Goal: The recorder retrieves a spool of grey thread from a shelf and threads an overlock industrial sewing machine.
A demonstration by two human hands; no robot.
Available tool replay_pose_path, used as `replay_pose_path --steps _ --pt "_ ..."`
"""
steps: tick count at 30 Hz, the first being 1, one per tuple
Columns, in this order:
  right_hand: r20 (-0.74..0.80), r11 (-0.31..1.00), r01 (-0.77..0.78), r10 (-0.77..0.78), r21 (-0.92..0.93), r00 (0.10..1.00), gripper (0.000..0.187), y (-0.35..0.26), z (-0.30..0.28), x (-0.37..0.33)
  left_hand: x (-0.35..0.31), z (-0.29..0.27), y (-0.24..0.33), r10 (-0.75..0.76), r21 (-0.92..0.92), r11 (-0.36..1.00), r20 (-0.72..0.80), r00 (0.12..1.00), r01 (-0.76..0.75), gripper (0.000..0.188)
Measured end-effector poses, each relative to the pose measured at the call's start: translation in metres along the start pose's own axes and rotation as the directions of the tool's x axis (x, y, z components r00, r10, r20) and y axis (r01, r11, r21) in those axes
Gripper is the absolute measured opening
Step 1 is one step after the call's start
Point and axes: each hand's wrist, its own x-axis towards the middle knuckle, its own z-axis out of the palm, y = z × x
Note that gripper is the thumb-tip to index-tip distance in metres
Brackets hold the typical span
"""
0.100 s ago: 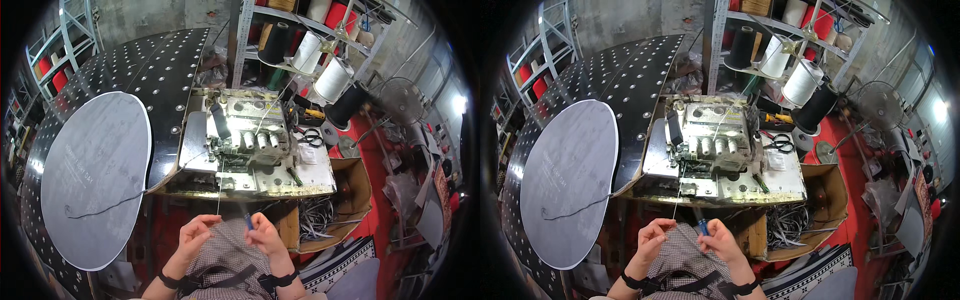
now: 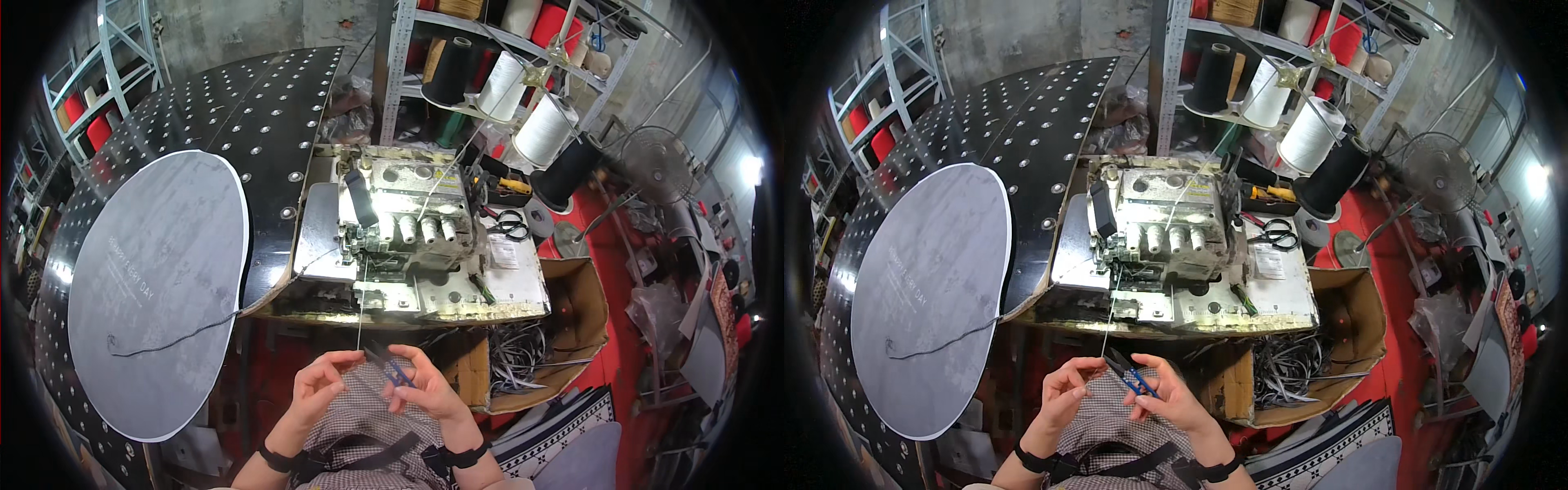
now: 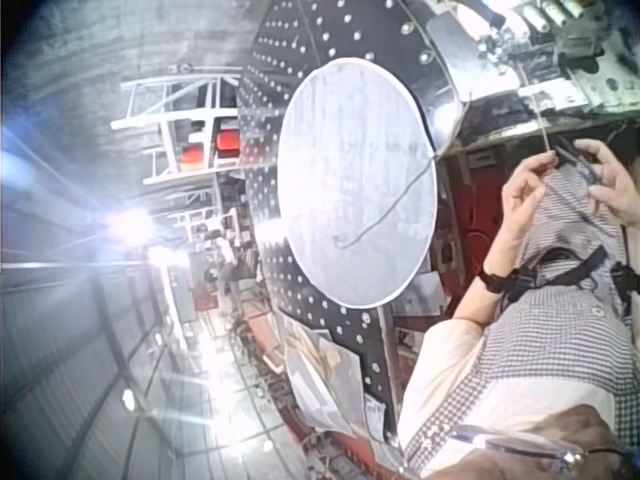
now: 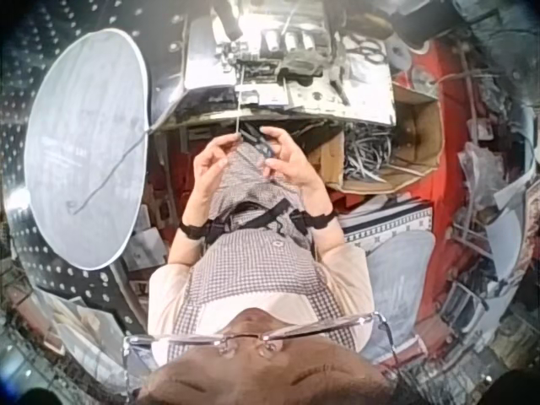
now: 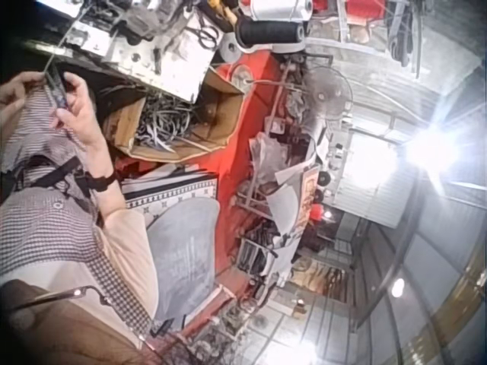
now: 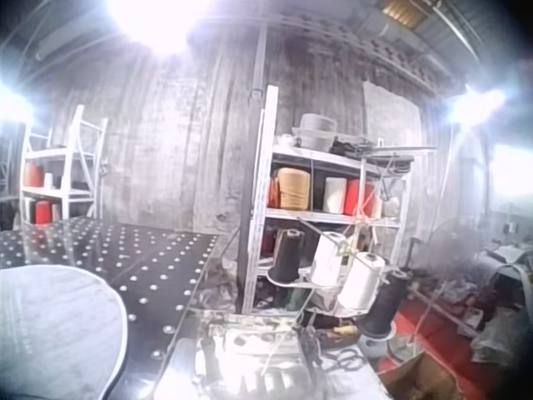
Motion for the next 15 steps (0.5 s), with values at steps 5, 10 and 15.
replay_pose_path --steps 5,10,15 --pt "0.039 0.977 -0.075 0.084 -0.199 0.996 0.026 -0.013 0.017 0.004 0.003 0.005 0.005 0.019 -0.033 0.999 0.038 0.999 -0.018 0.010" --pt "-0.087 0.923 -0.162 0.140 -0.349 0.986 0.016 -0.007 0.030 0.006 0.005 0.009 0.008 0.021 -0.050 0.999 0.050 0.999 -0.018 0.011" --pt "0.024 0.624 0.169 -0.235 -0.763 0.972 0.031 -0.002 0.032 0.004 0.006 0.008 0.010 0.034 -0.029 0.999 0.048 0.998 -0.033 0.010"
